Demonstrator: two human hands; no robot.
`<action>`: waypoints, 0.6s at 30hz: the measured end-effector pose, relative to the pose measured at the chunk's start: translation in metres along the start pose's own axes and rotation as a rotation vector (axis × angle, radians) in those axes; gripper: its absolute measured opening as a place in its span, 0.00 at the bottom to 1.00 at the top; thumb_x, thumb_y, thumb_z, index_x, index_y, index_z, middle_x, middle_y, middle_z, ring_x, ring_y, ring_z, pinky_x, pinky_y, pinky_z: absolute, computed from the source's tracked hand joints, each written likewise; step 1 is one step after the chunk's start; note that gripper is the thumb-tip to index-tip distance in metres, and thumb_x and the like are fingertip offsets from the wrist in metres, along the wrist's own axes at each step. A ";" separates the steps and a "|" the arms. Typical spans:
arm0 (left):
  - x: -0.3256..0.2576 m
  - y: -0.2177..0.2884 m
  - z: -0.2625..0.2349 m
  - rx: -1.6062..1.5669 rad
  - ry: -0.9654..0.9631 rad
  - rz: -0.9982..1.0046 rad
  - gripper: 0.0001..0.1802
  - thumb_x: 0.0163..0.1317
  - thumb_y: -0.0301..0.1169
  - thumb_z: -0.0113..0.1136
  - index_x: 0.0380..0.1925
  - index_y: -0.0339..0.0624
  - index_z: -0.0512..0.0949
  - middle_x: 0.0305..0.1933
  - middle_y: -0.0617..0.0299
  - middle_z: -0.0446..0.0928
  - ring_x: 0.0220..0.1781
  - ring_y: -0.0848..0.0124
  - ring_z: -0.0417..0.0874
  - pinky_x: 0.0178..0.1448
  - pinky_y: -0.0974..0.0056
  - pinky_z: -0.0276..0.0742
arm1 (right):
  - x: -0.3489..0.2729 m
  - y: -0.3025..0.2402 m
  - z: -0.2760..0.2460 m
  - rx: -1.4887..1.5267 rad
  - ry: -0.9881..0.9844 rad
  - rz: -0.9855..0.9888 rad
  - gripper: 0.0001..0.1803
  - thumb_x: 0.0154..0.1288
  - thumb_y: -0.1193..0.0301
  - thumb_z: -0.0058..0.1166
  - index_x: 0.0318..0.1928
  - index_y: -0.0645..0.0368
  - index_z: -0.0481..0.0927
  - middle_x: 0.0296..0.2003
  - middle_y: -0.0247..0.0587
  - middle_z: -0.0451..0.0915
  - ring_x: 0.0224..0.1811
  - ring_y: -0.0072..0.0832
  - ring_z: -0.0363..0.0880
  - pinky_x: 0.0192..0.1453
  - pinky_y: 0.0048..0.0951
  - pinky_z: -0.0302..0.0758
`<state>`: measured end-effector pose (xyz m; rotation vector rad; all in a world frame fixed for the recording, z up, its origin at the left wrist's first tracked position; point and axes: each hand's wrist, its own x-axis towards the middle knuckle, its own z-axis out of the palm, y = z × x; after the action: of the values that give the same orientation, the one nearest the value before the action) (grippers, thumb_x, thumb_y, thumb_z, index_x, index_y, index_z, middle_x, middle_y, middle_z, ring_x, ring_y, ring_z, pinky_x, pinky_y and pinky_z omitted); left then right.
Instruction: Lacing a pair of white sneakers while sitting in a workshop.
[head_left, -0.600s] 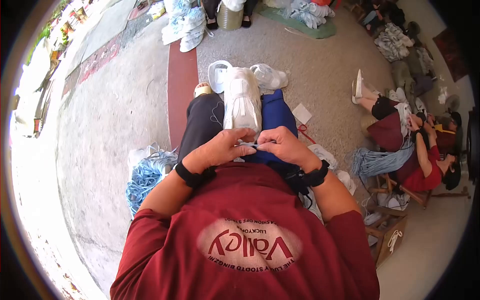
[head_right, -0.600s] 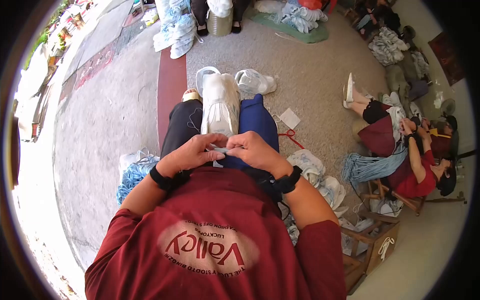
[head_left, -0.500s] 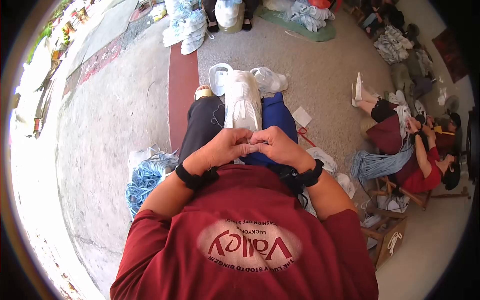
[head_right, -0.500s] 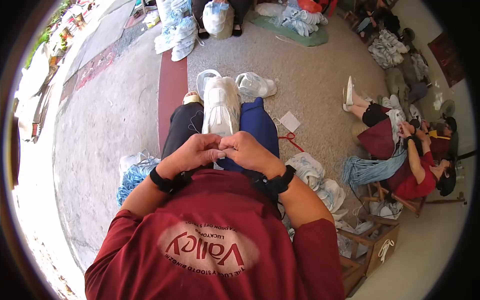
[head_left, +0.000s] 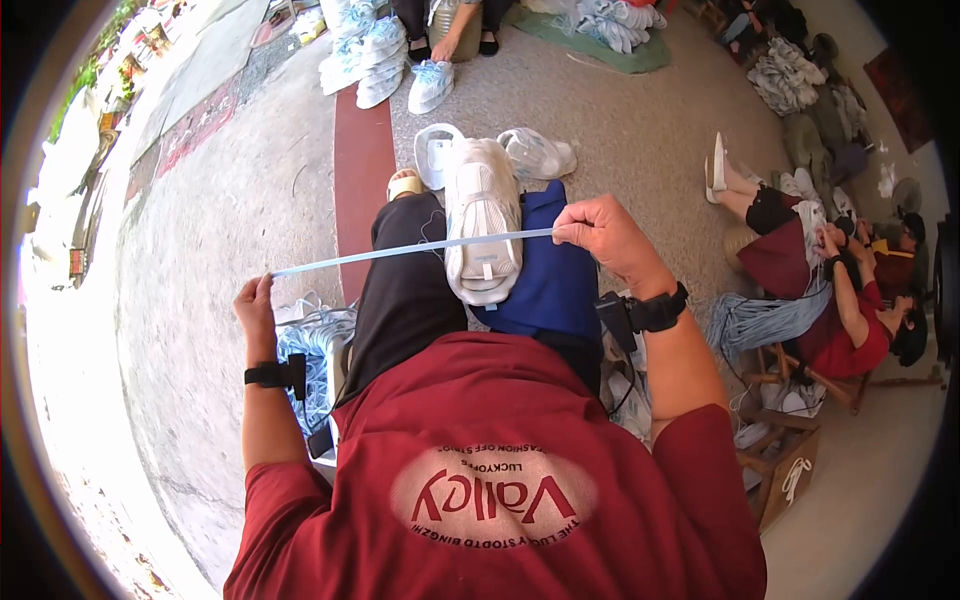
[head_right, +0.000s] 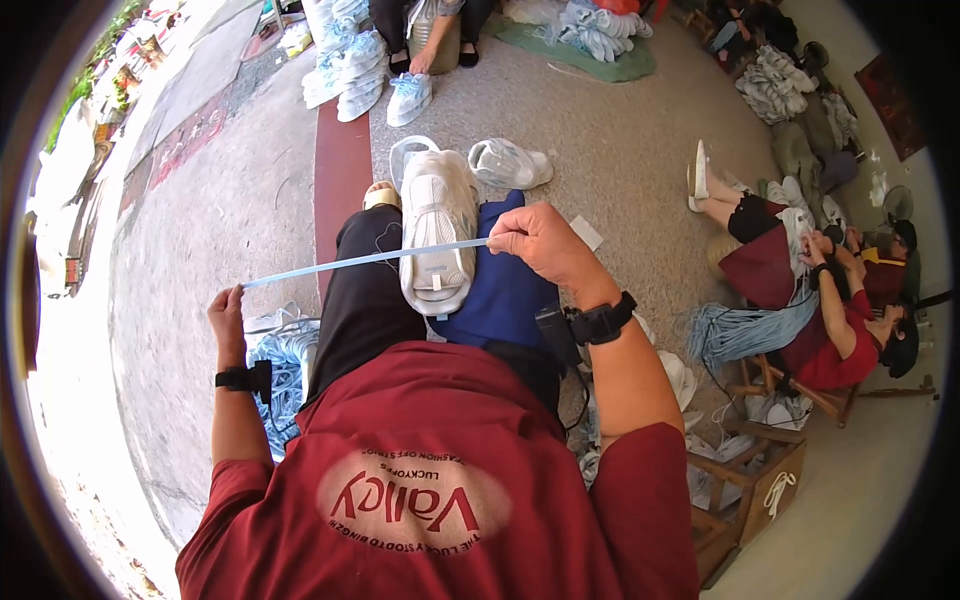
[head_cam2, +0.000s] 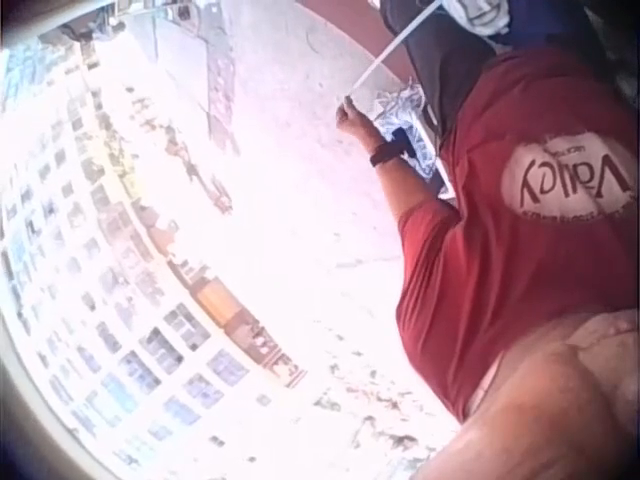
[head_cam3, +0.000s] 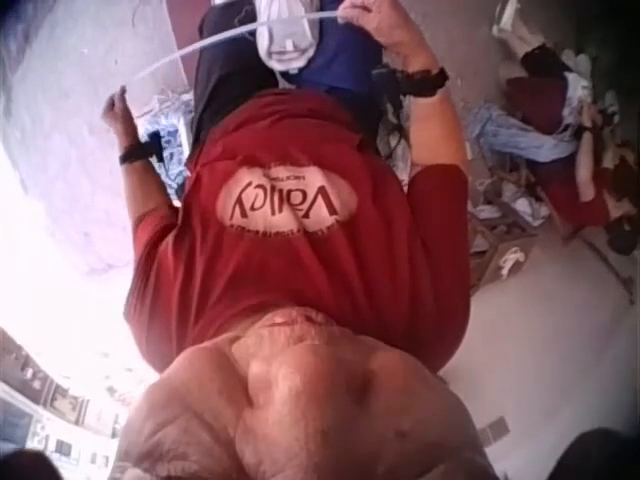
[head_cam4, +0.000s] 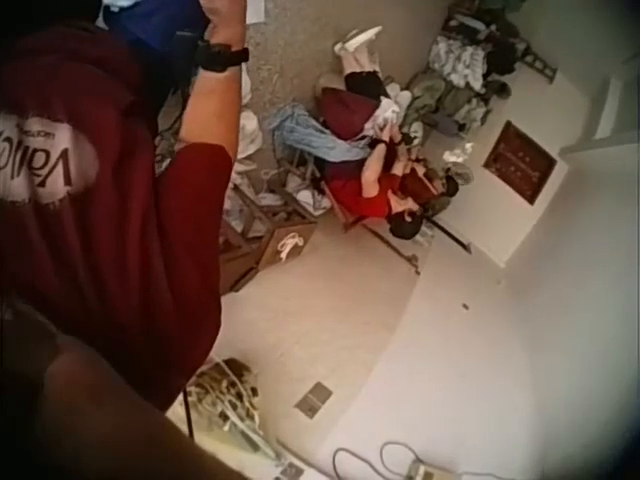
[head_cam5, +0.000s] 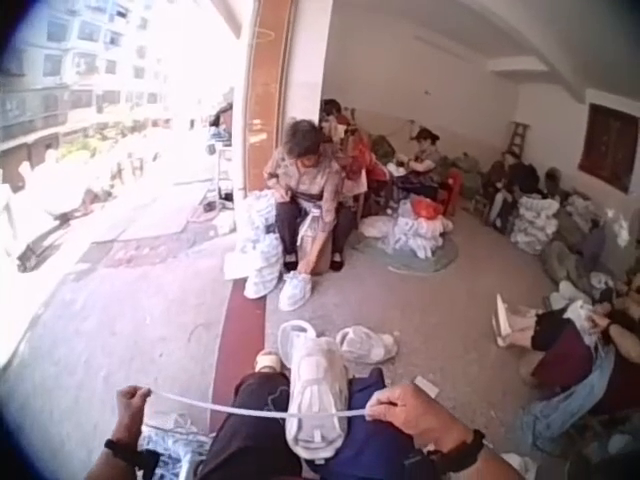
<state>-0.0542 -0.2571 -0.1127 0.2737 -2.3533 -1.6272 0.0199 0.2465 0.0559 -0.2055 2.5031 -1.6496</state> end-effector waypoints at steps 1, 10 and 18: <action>0.002 -0.020 -0.016 0.060 0.083 0.019 0.10 0.58 0.29 0.58 0.24 0.32 0.79 0.19 0.70 0.71 0.22 0.83 0.65 0.25 0.74 0.59 | 0.003 0.001 0.000 0.013 0.010 -0.014 0.06 0.55 0.74 0.56 0.25 0.64 0.79 0.20 0.29 0.74 0.24 0.14 0.67 0.29 0.18 0.64; -0.002 -0.018 -0.003 0.854 0.121 -0.036 0.18 0.50 0.33 0.62 0.40 0.35 0.77 0.43 0.47 0.77 0.47 0.55 0.77 0.53 0.58 0.71 | 0.027 0.005 0.020 -0.007 -0.075 -0.008 0.06 0.54 0.75 0.54 0.26 0.66 0.79 0.18 0.33 0.74 0.24 0.17 0.69 0.30 0.21 0.66; -0.085 0.193 0.177 -0.397 -1.039 0.046 0.14 0.65 0.33 0.51 0.45 0.34 0.73 0.37 0.63 0.75 0.40 0.80 0.73 0.44 0.73 0.69 | 0.047 -0.005 0.068 -0.048 -0.237 -0.095 0.08 0.55 0.72 0.54 0.26 0.67 0.77 0.17 0.39 0.73 0.22 0.19 0.68 0.28 0.27 0.67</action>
<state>-0.0317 -0.0071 -0.0006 -0.9067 -2.4670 -2.5493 -0.0138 0.1745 0.0321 -0.5018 2.3885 -1.4991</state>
